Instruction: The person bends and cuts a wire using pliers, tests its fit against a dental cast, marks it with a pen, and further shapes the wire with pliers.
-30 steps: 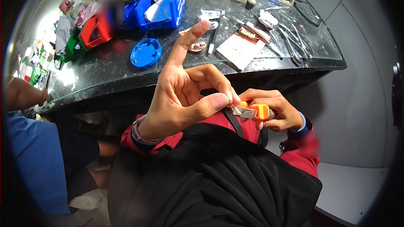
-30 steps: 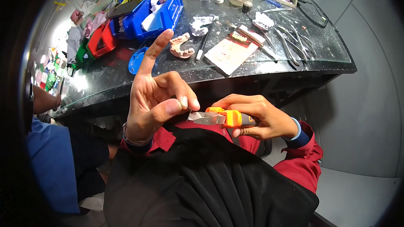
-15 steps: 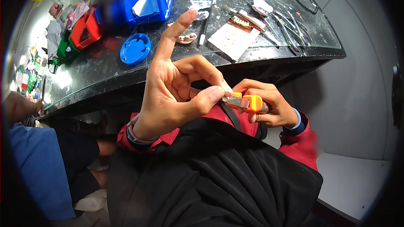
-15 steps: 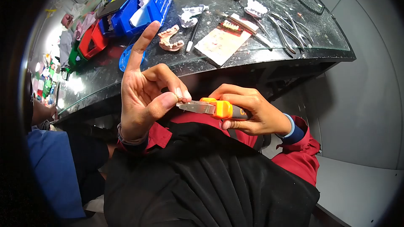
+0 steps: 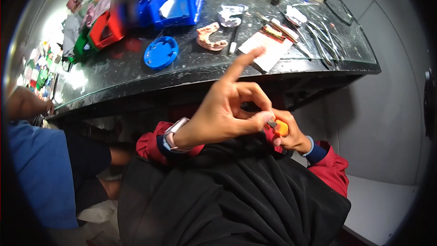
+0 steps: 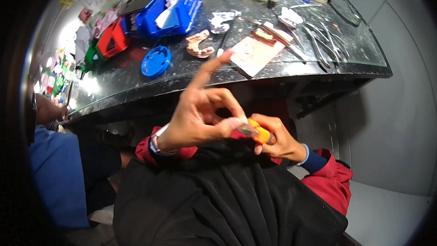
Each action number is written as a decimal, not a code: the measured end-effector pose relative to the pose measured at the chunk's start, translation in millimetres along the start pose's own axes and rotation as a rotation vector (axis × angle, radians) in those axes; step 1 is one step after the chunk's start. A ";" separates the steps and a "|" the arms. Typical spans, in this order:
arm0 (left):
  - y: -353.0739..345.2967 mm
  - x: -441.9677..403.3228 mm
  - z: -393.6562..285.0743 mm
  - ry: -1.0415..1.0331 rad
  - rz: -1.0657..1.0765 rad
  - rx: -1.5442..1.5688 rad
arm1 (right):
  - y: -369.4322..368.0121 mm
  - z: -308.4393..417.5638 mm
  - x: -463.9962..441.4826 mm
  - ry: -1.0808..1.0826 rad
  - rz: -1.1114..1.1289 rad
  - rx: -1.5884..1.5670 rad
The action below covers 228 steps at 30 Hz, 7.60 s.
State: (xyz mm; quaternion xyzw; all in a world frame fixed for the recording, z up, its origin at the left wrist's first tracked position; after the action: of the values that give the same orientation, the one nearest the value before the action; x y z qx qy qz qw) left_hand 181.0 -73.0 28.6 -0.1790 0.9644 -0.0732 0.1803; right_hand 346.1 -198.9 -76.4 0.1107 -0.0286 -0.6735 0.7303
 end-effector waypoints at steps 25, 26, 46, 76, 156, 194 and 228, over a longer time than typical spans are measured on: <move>2.4 1.5 -12.7 -0.524 -0.160 0.114 | 91.1 65.7 9.2 0.383 -1.246 0.531; -1.2 1.3 -16.6 -0.526 -0.211 0.047 | 118.7 75.2 15.2 0.354 -1.349 0.747; 7.2 0.1 -11.2 -0.564 -0.229 0.035 | 233.2 42.5 -1.7 -0.070 -1.130 0.890; -6.0 11.6 -11.1 -0.591 -0.149 0.434 | 1.5 88.0 -62.8 0.777 -0.156 0.180; -24.7 1.1 15.8 -1.176 -0.227 -0.262 | -23.1 63.7 -79.8 0.882 -0.274 0.029; -39.4 11.4 11.5 -1.199 -0.414 -0.532 | -19.3 71.6 -61.9 0.672 -0.322 0.220; -17.0 9.9 18.5 -1.068 -0.122 -0.304 | -11.6 58.7 -67.3 0.751 -0.127 -0.013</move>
State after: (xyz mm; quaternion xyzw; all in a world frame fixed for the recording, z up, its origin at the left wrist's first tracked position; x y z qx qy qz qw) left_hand 184.8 -93.8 11.8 -0.2708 0.7266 0.1574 0.6115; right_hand 317.5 -140.2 -14.3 0.3468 0.2524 -0.6301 0.6474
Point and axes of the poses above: each hand's wrist, its own x-axis away from the middle knuckle, its own y-axis out of the back of the hand, z = x × y, the point moved 1 cm from there along -x, towards the middle knuckle, and after that the axes turned 11 degrees about -y, right-handed, at the moved point
